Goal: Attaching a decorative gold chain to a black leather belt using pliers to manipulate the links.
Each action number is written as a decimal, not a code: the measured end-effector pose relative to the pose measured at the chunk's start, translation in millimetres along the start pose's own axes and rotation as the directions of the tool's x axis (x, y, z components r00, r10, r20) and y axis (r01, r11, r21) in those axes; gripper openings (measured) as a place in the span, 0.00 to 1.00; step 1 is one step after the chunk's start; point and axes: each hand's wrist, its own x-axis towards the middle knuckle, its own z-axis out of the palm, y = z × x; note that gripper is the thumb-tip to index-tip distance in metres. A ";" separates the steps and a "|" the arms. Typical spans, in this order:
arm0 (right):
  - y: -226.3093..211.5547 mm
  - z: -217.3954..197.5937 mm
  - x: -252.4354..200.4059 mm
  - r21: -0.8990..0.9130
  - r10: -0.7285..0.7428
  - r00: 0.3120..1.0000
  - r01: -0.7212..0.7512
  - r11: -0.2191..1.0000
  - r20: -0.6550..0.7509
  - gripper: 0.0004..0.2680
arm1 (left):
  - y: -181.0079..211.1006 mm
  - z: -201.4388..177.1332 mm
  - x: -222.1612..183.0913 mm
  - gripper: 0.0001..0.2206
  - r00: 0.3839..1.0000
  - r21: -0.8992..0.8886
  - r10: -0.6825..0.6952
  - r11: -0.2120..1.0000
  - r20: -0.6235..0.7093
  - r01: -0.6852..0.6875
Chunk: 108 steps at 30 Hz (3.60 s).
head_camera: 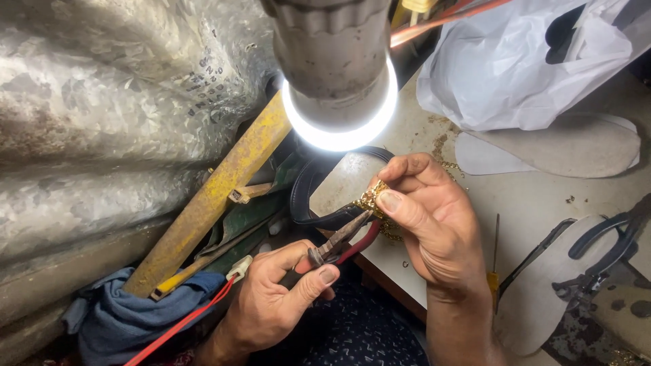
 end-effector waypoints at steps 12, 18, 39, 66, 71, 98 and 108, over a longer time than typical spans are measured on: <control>-3.1 5.2 0.2 -0.072 0.002 1.000 -0.001 0.997 0.016 0.07 | -10.3 -0.7 -0.6 0.19 0.999 0.028 -0.026 0.999 -0.019 0.026; -3.3 10.3 -4.2 -0.276 -0.125 0.991 0.111 0.955 -0.036 0.06 | -13.1 -0.7 -4.9 0.20 0.993 0.156 0.013 0.988 -0.120 0.006; 1.1 3.1 4.2 -0.127 0.016 1.000 -0.019 0.992 -0.022 0.10 | -1.4 -4.2 -9.0 0.17 0.989 0.275 0.043 0.961 -0.139 -0.003; -9.7 6.8 -7.5 -0.422 -0.083 0.990 0.124 0.898 0.114 0.07 | -11.2 -11.2 -14.4 0.18 0.993 0.246 -0.079 0.964 -0.087 0.098; -20.1 13.3 -10.1 -0.646 -0.264 0.934 0.356 0.675 0.239 0.05 | -8.0 -8.9 -16.1 0.18 0.988 0.216 -0.052 0.973 -0.148 0.084; 0.8 -2.1 0.5 -0.248 0.002 1.000 -0.004 0.969 -0.009 0.06 | 18.8 -19.1 -16.8 0.16 0.998 0.077 -0.050 0.996 -0.039 0.053; 0.6 -2.2 -1.7 -0.157 -0.023 1.000 0.025 0.987 0.013 0.06 | 5.6 -15.3 -12.0 0.14 0.993 -0.016 -0.115 0.993 0.014 0.115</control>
